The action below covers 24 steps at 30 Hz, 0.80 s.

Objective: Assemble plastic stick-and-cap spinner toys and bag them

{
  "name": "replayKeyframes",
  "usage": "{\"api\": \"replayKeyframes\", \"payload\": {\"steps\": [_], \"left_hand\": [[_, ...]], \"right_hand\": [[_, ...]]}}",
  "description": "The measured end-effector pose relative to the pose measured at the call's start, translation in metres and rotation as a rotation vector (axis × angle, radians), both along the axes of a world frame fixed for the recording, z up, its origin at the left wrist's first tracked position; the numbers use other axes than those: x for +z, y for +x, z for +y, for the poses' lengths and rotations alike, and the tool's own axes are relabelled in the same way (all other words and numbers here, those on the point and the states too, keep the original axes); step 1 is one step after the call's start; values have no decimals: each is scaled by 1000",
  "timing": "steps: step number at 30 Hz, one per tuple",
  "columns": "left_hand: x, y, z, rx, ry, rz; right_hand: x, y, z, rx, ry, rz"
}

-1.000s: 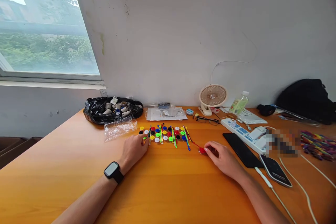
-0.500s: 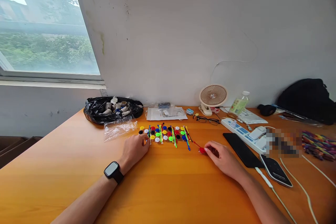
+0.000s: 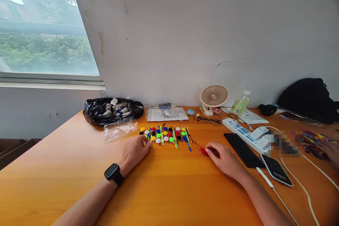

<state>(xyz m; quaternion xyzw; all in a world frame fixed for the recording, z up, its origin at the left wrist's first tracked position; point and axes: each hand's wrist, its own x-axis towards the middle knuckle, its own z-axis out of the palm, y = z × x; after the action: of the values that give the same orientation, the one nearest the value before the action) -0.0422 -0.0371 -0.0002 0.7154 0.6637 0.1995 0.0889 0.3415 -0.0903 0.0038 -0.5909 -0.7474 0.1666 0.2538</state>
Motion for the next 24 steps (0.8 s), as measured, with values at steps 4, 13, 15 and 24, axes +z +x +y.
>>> {"api": "replayKeyframes", "payload": {"steps": [4,13,15,24], "left_hand": [[-3,0,1,20,15,22],[-4,2,0,17,20,81],[-5,3,0,24,12,92],[-3,1,1,14,18,148]], "right_hand": [[-1,0,1,-13,-1,-2],[1,-1,0,-8,-12,1],[2,-1,0,-7,-10,-1],[4,-5,-1,-14,45,29]]}}
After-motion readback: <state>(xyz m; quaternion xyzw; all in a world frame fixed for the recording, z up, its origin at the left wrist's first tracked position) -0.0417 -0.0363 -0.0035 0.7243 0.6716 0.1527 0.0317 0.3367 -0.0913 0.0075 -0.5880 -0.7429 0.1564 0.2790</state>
